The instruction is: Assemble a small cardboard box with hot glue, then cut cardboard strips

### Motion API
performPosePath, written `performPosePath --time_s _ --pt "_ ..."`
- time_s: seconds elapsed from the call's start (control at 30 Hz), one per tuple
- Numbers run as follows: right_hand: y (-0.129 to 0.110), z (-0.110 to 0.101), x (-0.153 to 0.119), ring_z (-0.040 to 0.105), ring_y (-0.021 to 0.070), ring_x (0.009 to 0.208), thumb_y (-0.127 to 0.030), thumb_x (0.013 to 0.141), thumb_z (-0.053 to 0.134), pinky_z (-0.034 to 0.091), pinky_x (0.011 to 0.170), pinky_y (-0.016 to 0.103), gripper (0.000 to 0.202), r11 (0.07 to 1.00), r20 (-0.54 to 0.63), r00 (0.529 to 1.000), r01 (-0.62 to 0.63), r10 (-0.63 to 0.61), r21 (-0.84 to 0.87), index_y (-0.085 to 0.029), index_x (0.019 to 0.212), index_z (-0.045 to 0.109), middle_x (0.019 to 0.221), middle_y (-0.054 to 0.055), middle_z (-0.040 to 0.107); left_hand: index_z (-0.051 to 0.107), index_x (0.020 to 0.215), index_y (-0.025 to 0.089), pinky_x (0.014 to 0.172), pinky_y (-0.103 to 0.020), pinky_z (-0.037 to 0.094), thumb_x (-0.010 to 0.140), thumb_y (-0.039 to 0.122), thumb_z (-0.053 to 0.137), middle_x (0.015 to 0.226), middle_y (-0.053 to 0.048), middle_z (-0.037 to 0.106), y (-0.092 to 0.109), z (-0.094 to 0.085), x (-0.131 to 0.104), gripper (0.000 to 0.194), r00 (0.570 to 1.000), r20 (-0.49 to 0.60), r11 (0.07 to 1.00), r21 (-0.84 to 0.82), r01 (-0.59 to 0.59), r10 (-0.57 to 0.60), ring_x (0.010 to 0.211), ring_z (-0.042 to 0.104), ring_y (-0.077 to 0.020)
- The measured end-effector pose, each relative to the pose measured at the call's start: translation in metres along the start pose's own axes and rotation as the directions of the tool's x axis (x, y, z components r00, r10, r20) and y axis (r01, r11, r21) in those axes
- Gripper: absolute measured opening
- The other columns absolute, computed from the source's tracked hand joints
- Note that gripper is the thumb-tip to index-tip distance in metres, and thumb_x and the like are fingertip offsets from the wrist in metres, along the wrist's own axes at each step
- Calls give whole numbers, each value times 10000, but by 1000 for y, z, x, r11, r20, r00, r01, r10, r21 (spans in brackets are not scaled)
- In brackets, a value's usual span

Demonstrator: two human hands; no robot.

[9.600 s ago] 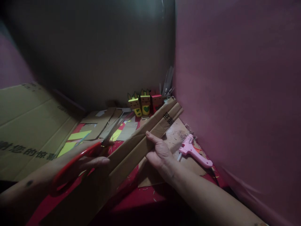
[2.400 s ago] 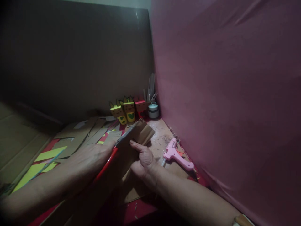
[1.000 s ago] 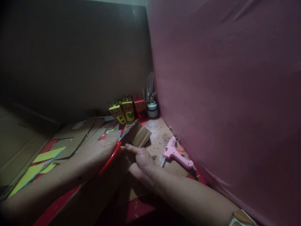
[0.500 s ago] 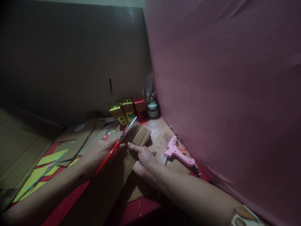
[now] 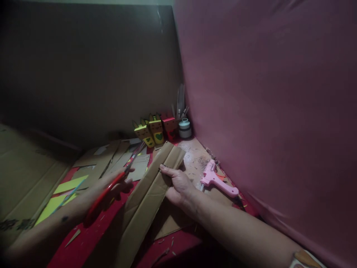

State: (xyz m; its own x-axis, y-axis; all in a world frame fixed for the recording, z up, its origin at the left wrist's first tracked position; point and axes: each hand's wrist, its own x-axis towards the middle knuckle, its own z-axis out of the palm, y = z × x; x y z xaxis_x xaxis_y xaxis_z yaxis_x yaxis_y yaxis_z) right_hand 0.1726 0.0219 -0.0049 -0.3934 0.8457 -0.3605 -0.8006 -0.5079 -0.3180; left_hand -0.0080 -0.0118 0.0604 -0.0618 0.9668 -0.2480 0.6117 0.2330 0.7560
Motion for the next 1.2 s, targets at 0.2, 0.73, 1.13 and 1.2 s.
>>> performPosePath --time_s 0.2,0.73,1.13,1.2 --pt "-1 -3 2 678 237 785 -86 767 622 508 877 436 102 1000 45 999 2 -3 13 -82 796 720 637 91 709 603 975 217 564 -278 455 797 585 482 902 -63 711 -10 6 -6 426 995 92 994 105 -39 29 744 645 -222" --pt "5 -3 -5 694 262 864 -91 713 678 523 874 465 106 1000 98 995 -17 17 -7 -123 812 702 705 81 741 541 1007 194 599 -361 422 979 394 288 837 -122 722 30 29 -22 323 985 93 434 889 -147 142 805 702 -343" --pt "6 -1 -6 700 265 833 -99 724 658 523 872 470 43 999 49 998 -40 40 4 -127 744 684 665 90 729 568 1025 145 572 -348 455 914 226 383 722 -134 695 22 31 -23 230 977 78 409 899 -155 198 711 698 -320" --pt "7 -1 -5 701 262 827 -90 731 641 522 871 472 64 999 42 999 -32 32 9 -133 753 683 654 83 726 581 1002 143 584 -364 463 872 217 449 718 -144 695 23 30 -24 199 975 68 481 862 -164 210 712 693 -333"
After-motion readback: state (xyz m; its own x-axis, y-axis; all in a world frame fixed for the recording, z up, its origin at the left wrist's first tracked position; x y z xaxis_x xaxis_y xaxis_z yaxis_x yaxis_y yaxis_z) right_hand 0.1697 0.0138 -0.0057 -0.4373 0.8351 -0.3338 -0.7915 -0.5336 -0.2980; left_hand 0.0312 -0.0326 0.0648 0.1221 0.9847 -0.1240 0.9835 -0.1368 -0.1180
